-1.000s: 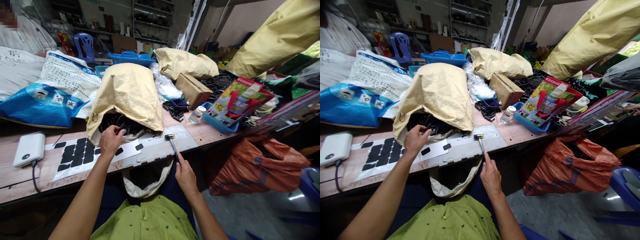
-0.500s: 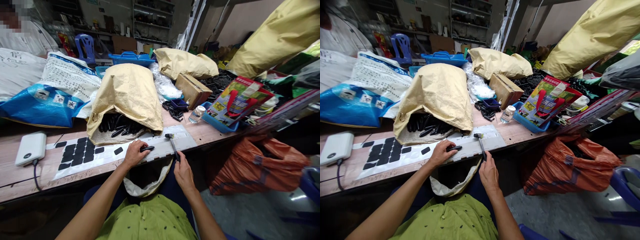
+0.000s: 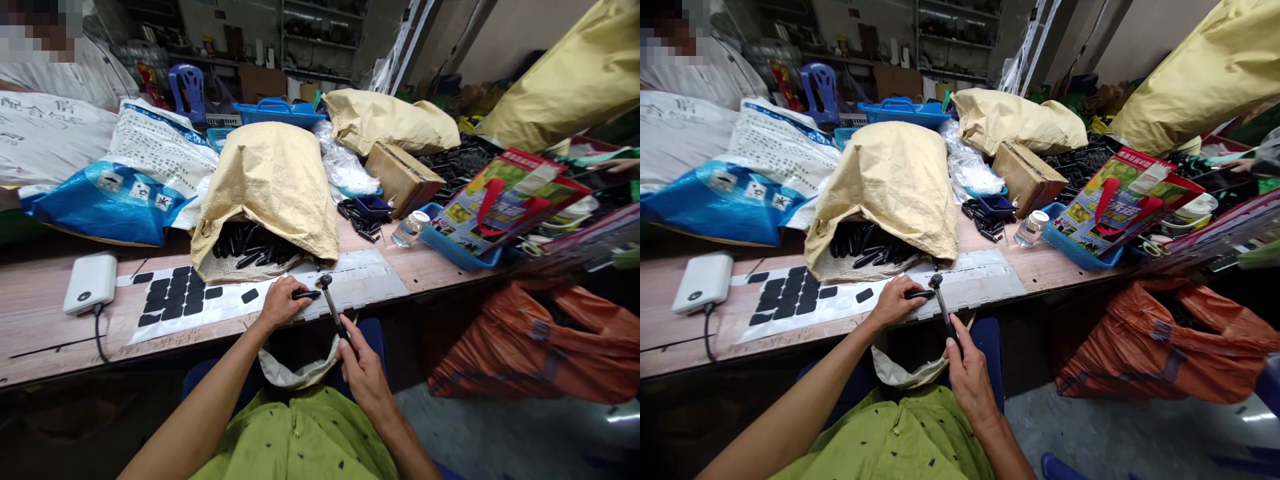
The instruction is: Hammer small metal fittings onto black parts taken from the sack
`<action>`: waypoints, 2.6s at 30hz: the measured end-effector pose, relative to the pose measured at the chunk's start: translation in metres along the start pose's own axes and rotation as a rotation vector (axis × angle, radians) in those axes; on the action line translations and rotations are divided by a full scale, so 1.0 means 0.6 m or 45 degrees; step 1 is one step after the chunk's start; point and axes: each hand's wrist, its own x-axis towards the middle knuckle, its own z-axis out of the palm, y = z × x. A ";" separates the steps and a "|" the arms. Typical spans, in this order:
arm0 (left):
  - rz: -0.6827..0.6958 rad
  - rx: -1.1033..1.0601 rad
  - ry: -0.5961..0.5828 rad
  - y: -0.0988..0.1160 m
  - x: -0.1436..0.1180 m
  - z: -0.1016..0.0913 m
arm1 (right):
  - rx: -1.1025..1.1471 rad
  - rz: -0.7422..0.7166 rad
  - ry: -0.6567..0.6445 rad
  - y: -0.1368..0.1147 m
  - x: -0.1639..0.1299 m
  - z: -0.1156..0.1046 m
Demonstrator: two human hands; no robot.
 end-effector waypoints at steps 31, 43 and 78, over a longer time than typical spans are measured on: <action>0.011 0.016 0.025 0.004 -0.003 -0.001 | -0.642 -0.034 0.242 -0.003 0.076 -0.039; 0.156 -0.005 0.005 0.029 -0.028 -0.018 | -1.131 0.160 0.068 -0.006 0.118 -0.042; -0.406 -0.147 -0.432 0.070 -0.085 -0.059 | -1.186 0.202 0.098 -0.006 0.116 -0.036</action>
